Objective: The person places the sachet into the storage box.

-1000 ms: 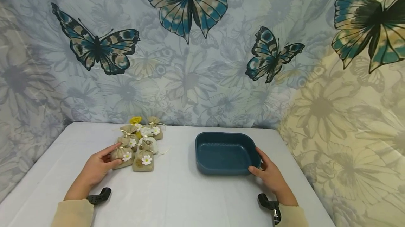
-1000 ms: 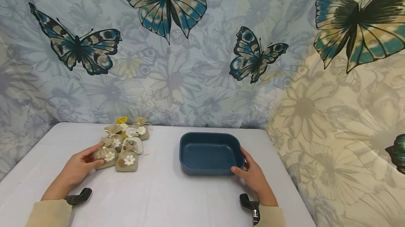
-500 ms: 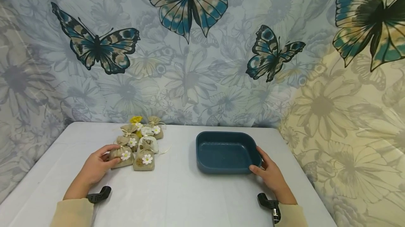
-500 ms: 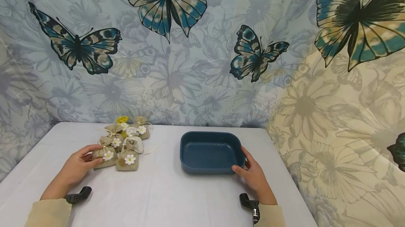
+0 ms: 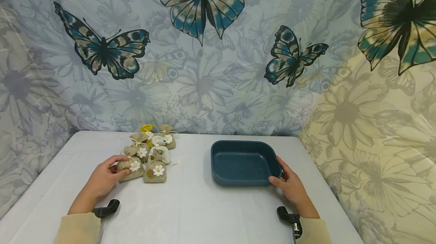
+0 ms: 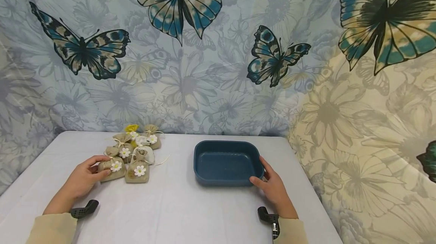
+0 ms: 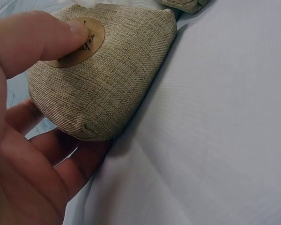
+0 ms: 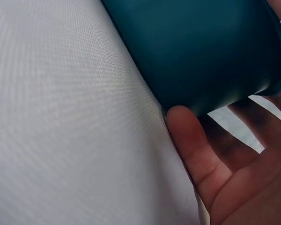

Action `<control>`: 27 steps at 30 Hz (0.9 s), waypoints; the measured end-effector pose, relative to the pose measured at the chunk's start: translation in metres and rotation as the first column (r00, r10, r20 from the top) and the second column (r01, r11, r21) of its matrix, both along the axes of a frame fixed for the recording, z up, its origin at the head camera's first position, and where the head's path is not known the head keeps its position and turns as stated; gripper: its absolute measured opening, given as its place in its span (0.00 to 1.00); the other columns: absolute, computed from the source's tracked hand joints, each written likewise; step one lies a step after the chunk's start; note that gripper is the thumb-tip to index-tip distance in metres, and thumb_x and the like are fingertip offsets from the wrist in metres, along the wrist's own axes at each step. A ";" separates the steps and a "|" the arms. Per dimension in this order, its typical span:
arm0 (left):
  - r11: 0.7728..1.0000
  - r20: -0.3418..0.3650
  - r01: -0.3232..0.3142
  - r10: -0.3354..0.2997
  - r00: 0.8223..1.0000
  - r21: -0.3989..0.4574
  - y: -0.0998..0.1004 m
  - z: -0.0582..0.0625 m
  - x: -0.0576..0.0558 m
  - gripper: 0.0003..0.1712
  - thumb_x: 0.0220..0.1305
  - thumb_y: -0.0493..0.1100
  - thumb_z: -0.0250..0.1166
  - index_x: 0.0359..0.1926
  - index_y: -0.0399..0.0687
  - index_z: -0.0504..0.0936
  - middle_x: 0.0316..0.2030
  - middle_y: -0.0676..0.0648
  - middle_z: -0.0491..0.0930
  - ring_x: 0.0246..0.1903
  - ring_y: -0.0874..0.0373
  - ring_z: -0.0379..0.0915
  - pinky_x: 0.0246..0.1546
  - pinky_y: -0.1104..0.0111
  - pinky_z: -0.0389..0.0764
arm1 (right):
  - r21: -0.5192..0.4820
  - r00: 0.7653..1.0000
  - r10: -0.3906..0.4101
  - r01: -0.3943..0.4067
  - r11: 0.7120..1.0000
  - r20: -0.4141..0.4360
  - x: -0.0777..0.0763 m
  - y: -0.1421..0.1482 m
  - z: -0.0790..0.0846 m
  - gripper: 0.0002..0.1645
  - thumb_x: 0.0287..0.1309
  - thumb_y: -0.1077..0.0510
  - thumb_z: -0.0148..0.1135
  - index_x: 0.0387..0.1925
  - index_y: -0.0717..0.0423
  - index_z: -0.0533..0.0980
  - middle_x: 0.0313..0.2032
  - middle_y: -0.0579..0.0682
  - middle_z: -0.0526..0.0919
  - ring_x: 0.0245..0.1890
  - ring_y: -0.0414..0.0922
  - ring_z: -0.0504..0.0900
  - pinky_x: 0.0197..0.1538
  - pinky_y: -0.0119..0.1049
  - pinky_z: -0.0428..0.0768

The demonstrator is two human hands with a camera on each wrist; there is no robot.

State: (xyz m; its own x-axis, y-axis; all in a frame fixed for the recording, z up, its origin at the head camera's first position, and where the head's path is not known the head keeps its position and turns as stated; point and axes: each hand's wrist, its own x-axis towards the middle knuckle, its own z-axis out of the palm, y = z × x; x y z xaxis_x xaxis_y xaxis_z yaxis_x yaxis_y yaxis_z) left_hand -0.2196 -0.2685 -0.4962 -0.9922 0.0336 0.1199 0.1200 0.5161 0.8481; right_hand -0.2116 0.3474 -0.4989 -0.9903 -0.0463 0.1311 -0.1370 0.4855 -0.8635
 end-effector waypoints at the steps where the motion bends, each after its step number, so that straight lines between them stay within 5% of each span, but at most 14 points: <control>1: 1.000 -0.001 -0.004 0.004 1.000 0.001 0.000 0.000 0.000 0.26 0.63 0.42 0.72 0.59 0.41 0.75 0.40 0.41 0.78 0.29 0.57 0.68 0.22 0.66 0.73 | 0.001 1.000 -0.004 0.004 1.000 0.003 0.000 0.000 0.000 0.51 0.61 0.56 0.71 0.78 0.52 0.53 0.73 0.64 0.57 0.66 0.65 0.65 0.49 0.28 0.75; 14: 0.997 -0.014 0.011 -0.010 1.000 0.079 -0.004 0.002 0.002 0.24 0.63 0.38 0.71 0.57 0.36 0.75 0.55 0.34 0.72 0.33 0.61 0.75 0.28 0.67 0.78 | -0.020 1.000 0.000 0.000 1.000 0.013 0.001 0.000 0.000 0.51 0.62 0.57 0.70 0.79 0.50 0.51 0.72 0.65 0.57 0.66 0.64 0.66 0.48 0.28 0.76; 27: 0.985 -0.104 0.024 -0.006 0.995 0.173 -0.007 0.002 0.000 0.21 0.60 0.31 0.71 0.53 0.31 0.76 0.45 0.59 0.75 0.27 0.63 0.73 0.23 0.69 0.77 | 0.022 1.000 -0.005 0.005 1.000 0.005 -0.003 0.004 -0.006 0.51 0.62 0.54 0.70 0.79 0.50 0.52 0.72 0.64 0.58 0.66 0.63 0.66 0.49 0.29 0.76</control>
State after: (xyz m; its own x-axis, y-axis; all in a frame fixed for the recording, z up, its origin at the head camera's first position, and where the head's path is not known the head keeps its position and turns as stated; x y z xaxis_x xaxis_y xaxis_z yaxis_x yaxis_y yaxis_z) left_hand -0.2194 -0.2751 -0.4945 -0.9739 0.0177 0.2264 0.2174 0.3597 0.9074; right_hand -0.2142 0.3512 -0.5052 -0.9911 -0.0439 0.1254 -0.1303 0.5052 -0.8531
